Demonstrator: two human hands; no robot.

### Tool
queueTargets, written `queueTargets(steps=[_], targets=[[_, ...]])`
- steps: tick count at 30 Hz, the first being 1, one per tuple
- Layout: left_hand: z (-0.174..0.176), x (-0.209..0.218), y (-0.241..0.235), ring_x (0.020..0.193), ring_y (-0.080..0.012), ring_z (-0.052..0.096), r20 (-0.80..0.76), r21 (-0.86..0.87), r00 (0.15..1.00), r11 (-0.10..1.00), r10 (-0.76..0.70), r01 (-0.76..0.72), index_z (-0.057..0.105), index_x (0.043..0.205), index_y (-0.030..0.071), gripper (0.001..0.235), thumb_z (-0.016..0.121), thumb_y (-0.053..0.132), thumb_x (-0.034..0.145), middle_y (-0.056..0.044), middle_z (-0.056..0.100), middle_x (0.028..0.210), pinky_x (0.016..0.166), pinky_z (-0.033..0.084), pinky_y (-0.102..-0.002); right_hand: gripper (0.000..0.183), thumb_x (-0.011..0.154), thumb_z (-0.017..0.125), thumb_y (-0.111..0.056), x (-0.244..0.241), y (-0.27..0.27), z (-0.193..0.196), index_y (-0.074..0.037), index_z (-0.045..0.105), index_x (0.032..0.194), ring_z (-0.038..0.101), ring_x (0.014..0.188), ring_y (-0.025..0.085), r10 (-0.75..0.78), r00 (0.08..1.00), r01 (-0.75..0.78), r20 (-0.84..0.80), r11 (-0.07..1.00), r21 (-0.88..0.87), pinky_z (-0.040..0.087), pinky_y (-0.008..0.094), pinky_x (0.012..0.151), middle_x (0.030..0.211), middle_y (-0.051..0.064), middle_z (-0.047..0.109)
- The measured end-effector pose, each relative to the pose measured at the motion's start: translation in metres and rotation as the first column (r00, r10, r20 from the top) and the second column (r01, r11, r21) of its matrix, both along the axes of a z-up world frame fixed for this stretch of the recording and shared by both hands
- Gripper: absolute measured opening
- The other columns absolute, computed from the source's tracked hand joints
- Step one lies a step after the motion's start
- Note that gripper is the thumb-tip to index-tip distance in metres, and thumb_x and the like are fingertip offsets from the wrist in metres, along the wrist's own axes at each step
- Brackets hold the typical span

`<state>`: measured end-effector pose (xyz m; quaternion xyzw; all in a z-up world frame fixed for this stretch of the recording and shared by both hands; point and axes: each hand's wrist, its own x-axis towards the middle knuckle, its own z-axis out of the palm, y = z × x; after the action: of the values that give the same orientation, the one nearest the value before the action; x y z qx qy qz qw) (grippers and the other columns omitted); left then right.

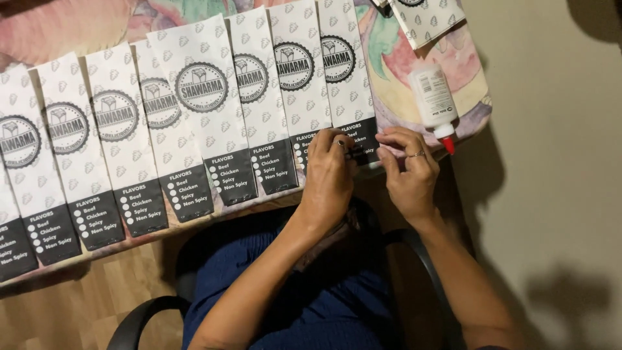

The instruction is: Folding and gluing paper food bags at a workstation

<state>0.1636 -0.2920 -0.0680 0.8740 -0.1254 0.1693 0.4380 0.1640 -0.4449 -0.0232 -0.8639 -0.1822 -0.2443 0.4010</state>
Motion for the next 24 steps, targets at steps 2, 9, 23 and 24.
queueTargets(steps=[2, 9, 23, 24], targets=[[0.001, -0.002, 0.001, 0.107, -0.0429, 0.064, 0.038, -0.007, 0.999, 1.0, -0.023, 0.023, 0.064, 0.098, -0.003, 0.036, 0.081, -0.013, 0.068, -0.016, 0.059, 0.103, 0.103, 0.049, -0.056, 0.013, 0.097, 0.073, 0.004, 0.0, 0.0, 0.002, 0.003, 0.067, 0.108, 0.072, 0.108, 0.034, 0.008, 0.999, -0.008, 0.032, 1.0, -0.015, 0.059, 0.044, 0.091, 0.108, 0.014, 0.071], [0.02, -0.053, 0.033, 0.113, -0.0412, 0.068, 0.379, -0.012, 0.923, 0.997, -0.066, 0.076, 0.067, 0.113, -0.005, 0.017, 0.063, -0.003, 0.096, -0.016, 0.069, 0.107, 0.106, 0.049, -0.063, 0.019, 0.1, 0.061, 0.01, -0.013, 0.018, 0.005, 0.006, 0.071, 0.116, 0.07, 0.114, 0.04, 0.15, 0.985, -0.144, 0.088, 0.987, -0.074, 0.056, 0.048, 0.101, 0.121, 0.023, 0.071], [0.025, -0.05, 0.072, 0.115, -0.0404, 0.067, 0.336, 0.082, 0.942, 0.996, 0.007, -0.037, 0.066, 0.109, -0.005, 0.02, 0.073, 0.001, 0.091, -0.022, 0.069, 0.112, 0.106, 0.051, -0.056, 0.018, 0.087, 0.08, 0.0, -0.014, 0.034, -0.013, 0.0, 0.078, 0.105, 0.071, 0.114, 0.037, 0.316, 0.946, -0.313, 0.068, 0.948, -0.048, 0.059, 0.044, 0.097, 0.119, 0.015, 0.075], [0.025, -0.049, 0.072, 0.115, -0.0404, 0.067, 0.336, 0.081, 0.942, 0.996, 0.006, -0.035, 0.066, 0.109, -0.005, 0.02, 0.073, 0.001, 0.091, -0.022, 0.069, 0.112, 0.106, 0.051, -0.056, 0.018, 0.087, 0.08, 0.0, -0.014, 0.033, -0.015, 0.0, 0.078, 0.105, 0.071, 0.114, 0.037, 0.315, 0.947, -0.312, 0.067, 0.949, -0.049, 0.059, 0.044, 0.097, 0.119, 0.015, 0.075]])
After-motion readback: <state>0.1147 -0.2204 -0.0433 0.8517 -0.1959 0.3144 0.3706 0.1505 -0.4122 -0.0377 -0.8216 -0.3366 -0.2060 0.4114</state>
